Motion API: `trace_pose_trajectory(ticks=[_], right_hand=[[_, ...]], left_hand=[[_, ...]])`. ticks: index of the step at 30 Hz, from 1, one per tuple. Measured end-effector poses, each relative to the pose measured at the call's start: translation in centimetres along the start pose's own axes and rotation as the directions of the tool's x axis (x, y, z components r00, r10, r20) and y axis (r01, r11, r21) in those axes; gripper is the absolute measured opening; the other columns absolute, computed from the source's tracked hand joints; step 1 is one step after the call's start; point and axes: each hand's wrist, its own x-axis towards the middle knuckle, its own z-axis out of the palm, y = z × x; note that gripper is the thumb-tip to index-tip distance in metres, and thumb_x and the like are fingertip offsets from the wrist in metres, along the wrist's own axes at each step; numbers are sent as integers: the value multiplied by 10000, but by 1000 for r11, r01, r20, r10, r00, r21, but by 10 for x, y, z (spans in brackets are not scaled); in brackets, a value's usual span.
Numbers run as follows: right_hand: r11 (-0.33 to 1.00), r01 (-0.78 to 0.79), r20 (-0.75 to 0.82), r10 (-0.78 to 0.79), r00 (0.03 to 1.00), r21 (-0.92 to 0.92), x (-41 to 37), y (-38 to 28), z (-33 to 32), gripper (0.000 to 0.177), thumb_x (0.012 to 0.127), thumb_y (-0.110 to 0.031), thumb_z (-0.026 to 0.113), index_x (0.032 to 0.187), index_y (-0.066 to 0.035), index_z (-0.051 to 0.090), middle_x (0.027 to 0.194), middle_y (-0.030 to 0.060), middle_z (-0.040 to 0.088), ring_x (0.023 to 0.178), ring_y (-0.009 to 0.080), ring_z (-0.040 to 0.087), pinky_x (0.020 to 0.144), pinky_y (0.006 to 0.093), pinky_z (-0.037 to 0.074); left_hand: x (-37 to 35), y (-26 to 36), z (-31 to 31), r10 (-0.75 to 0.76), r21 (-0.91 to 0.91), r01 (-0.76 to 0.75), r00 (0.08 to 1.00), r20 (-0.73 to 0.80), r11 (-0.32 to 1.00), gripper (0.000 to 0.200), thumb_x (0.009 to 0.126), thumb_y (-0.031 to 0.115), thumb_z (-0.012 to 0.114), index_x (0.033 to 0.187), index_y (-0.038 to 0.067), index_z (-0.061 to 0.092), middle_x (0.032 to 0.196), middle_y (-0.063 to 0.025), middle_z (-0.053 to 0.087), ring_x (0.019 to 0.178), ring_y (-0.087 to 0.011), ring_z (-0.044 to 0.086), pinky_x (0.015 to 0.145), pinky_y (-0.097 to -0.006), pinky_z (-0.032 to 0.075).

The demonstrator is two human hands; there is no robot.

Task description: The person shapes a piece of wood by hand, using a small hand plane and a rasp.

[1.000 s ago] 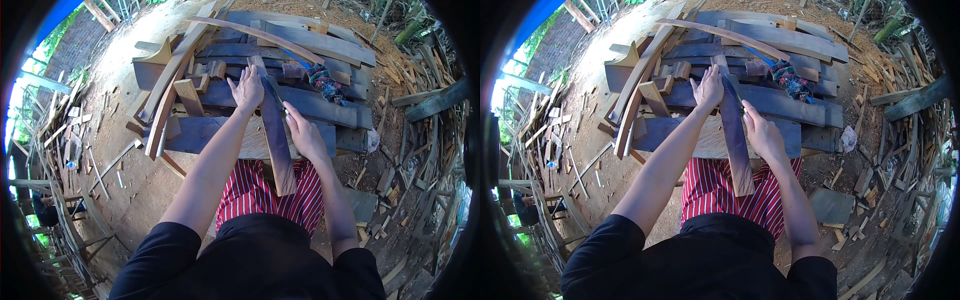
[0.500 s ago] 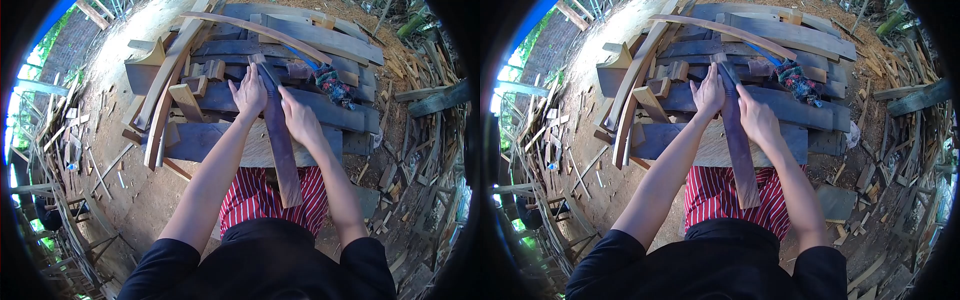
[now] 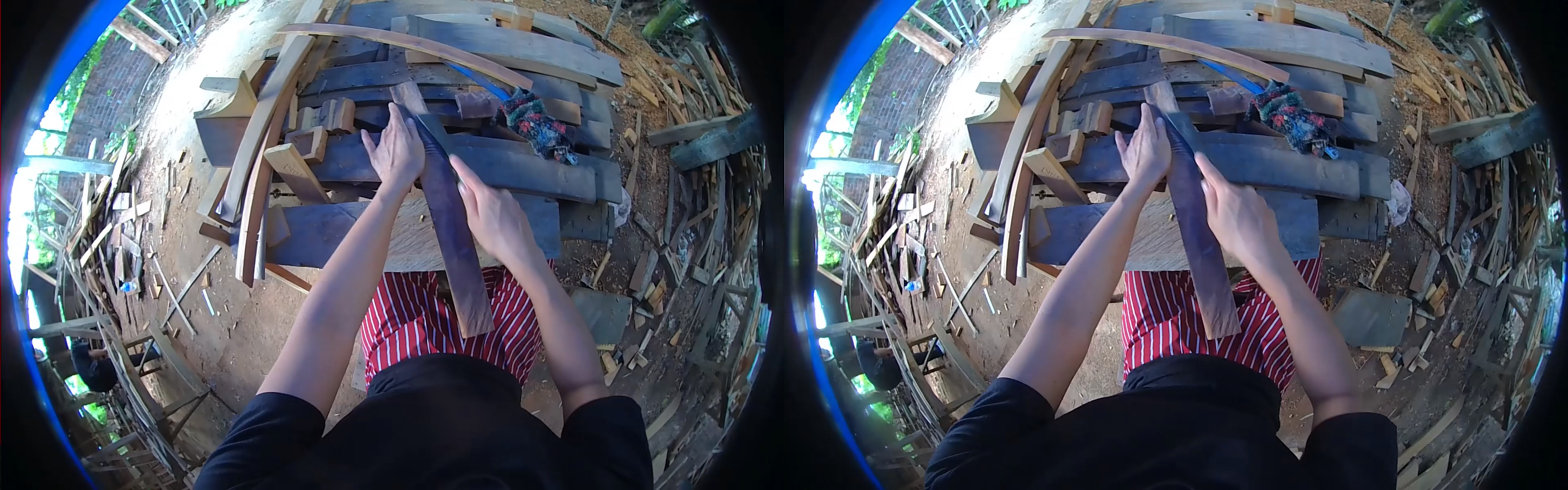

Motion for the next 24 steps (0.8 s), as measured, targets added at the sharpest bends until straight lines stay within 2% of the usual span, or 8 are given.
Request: trace_pose_trajectory(ticks=[2,3,6,12,16,18,20,24], right_hand=[[998,37,-58,-34,998,60,31,-5,-5,435,1012,-317,414,1445,-270,430,845,290,667,840,466,660,773,553,533],[997,-11,-17,12,1000,71,39,-7,-8,434,1007,-323,421,1438,-268,437,854,290,665,850,474,652,776,554,532],[997,51,-94,-46,995,57,33,4,0,434,1002,-319,431,1433,-264,442,860,289,664,847,478,648,769,559,530],[995,60,-93,-53,994,80,35,-2,-1,432,996,-305,446,1426,-263,453,849,290,666,829,479,652,754,562,532],[996,74,-141,-80,987,-44,33,-3,-6,438,1002,-311,437,1439,-295,440,830,259,683,811,452,676,737,561,541],[997,5,35,-3,999,-72,14,-8,-13,439,1018,-296,414,1456,-279,416,868,287,665,812,439,669,743,552,539],[997,-6,33,8,999,-75,23,-5,-5,433,1017,-315,408,1448,-281,425,929,276,672,861,446,663,769,556,533],[998,41,-108,-46,993,-56,62,-13,1,424,1012,-318,420,1432,-272,443,986,232,683,910,453,651,813,551,525]], left_hand=[[-1,2,-1,-12,42,10,999,51,999,554,1018,281,320,1494,5,265,1318,-110,598,1231,-240,555,1187,-524,103],[-1,1,0,-1,36,0,999,44,999,554,1018,284,315,1494,6,267,1316,-109,600,1235,-238,550,1185,-525,107],[-1,0,1,-4,34,2,999,36,999,555,1018,288,313,1494,8,268,1312,-115,601,1237,-237,547,1184,-529,103],[-2,3,-3,-13,47,9,996,85,999,556,1018,296,316,1487,0,276,1297,-136,604,1215,-262,558,1177,-531,110],[-2,0,2,10,28,-10,1000,22,1000,548,1013,291,330,1476,1,295,1246,-162,630,1198,-284,569,1171,-532,128],[0,-1,-4,-21,44,19,999,26,999,548,1010,290,336,1478,7,296,1250,-154,630,1198,-278,569,1168,-532,147],[-2,2,-2,-5,53,3,999,41,999,559,1010,293,337,1490,13,279,1285,-142,613,1194,-274,571,1167,-530,155],[-3,1,0,10,59,-12,999,35,998,565,1009,291,341,1494,10,270,1287,-118,614,1202,-267,561,1171,-521,148]])
